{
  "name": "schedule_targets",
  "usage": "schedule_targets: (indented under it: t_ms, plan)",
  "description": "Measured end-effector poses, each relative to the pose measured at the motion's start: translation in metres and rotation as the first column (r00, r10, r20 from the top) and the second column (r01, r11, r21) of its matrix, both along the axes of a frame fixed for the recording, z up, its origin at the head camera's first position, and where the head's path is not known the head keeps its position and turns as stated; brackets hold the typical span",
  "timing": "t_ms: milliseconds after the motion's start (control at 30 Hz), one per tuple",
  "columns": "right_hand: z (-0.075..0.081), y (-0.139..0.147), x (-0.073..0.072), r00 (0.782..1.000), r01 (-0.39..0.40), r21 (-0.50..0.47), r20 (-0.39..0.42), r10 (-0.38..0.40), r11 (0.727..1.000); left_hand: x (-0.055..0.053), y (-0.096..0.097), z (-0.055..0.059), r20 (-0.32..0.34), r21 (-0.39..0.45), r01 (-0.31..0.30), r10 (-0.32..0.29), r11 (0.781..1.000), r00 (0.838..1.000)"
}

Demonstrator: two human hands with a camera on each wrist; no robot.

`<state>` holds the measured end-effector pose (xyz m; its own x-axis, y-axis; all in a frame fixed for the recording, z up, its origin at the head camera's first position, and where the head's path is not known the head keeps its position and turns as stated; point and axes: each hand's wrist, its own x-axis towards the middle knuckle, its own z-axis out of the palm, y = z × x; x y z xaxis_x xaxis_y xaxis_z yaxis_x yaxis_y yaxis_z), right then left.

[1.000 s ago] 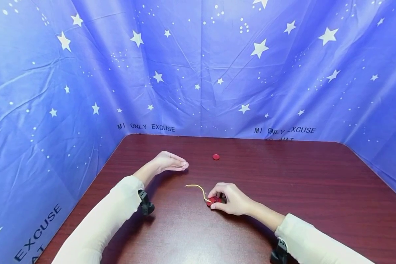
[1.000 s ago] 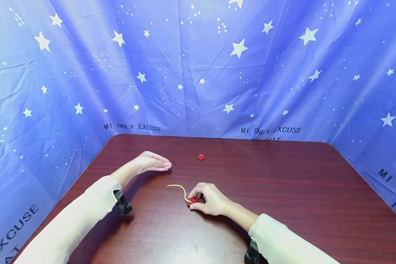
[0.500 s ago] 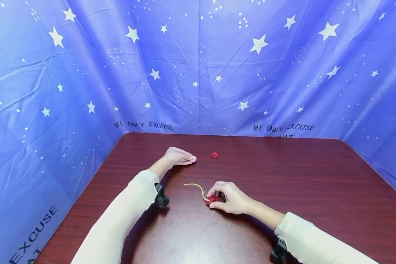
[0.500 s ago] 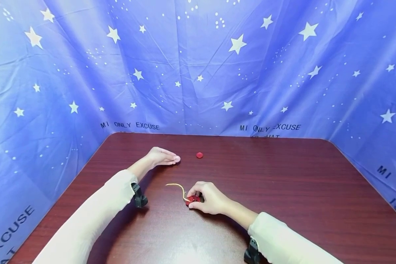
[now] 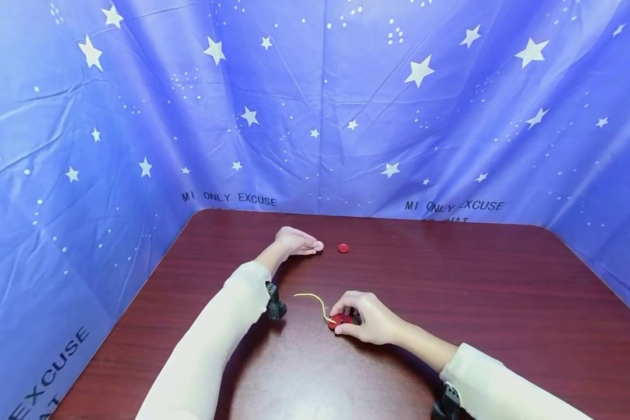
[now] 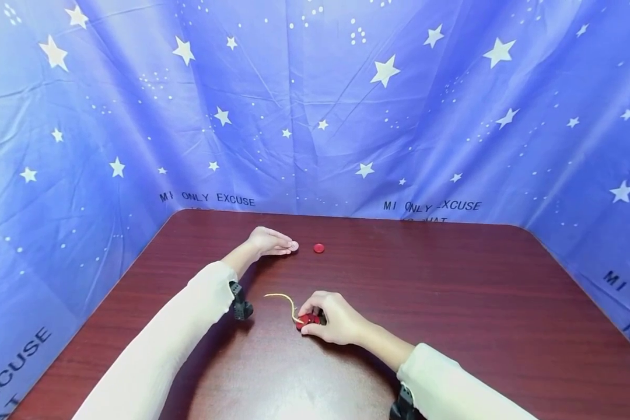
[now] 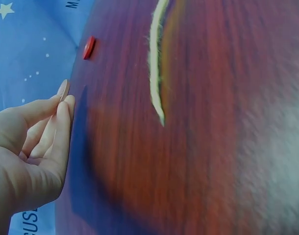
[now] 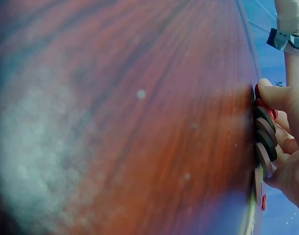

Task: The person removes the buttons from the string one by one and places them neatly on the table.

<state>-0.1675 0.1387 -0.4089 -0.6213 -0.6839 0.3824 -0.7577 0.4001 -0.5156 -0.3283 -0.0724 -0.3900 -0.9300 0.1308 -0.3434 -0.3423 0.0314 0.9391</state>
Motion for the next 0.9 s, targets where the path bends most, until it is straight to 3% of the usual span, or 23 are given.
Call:
schedule_targets:
  t_ms: [400, 567, 733, 900]
  plan:
    - [0.0, 0.0, 0.0, 1.0, 0.0, 0.007, 0.005, 0.0, 1.0, -0.005, 0.018, -0.001, -0.035, -0.092, -0.041, 0.038, 0.995, 0.999]
    - [0.001, 0.0, 0.0, 1.0, -0.004, 0.007, 0.007, 0.004, 1.0, -0.002, 0.024, 0.002, -0.099, -0.184, -0.042, 0.024, 0.982, 0.995]
    - [0.001, 0.0, 0.001, 1.0, 0.003, 0.008, 0.015, -0.003, 1.0, -0.004, 0.031, 0.004, -0.138, -0.296, -0.044, 0.003, 0.954, 0.99]
    - [0.002, 0.0, 0.001, 1.0, 0.002, 0.008, 0.03, -0.003, 1.0, -0.007, 0.034, 0.004, -0.168, -0.464, -0.041, -0.043, 0.885, 0.985]
